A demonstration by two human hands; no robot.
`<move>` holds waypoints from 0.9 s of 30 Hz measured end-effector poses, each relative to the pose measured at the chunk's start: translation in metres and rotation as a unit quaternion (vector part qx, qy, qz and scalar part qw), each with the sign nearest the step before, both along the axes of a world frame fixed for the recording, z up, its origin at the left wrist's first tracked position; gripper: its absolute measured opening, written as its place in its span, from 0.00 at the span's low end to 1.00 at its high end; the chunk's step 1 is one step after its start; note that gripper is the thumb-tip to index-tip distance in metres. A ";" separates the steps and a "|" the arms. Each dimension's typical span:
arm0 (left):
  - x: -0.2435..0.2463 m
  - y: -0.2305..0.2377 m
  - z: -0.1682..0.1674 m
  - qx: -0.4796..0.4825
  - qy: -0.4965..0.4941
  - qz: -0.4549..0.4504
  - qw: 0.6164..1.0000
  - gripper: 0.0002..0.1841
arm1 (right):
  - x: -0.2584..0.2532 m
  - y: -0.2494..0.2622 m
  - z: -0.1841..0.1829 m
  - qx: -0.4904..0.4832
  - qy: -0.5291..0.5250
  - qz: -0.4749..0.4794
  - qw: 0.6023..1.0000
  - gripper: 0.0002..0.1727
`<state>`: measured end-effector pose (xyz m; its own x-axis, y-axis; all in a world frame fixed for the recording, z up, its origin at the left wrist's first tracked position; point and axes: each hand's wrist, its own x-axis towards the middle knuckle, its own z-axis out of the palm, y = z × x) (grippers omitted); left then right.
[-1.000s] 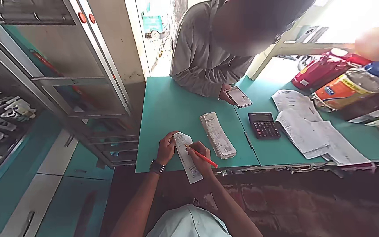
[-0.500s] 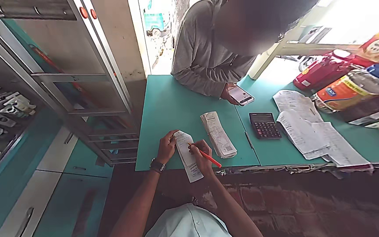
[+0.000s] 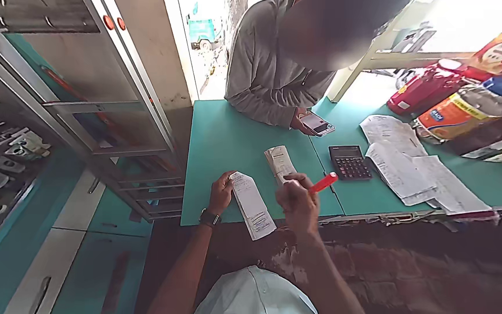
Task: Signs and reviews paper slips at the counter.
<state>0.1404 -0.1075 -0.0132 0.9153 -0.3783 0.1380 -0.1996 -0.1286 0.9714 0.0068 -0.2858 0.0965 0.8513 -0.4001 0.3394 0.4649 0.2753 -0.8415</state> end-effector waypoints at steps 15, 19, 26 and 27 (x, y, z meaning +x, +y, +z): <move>0.000 0.000 0.001 0.011 0.009 0.002 1.000 0.20 | 0.036 -0.010 -0.026 -0.576 0.468 -0.033 0.669 0.33; 0.000 -0.001 0.000 -0.013 0.004 0.002 1.000 0.20 | -0.005 -0.013 0.041 -0.477 0.163 -0.181 0.844 0.15; -0.002 -0.001 0.001 -0.017 0.010 0.002 1.000 0.19 | -0.126 0.035 0.202 -0.177 -0.003 0.124 0.976 0.20; -0.001 0.000 0.001 -0.018 0.005 0.001 1.000 0.20 | -0.141 0.042 0.216 -0.178 0.113 0.138 0.968 0.17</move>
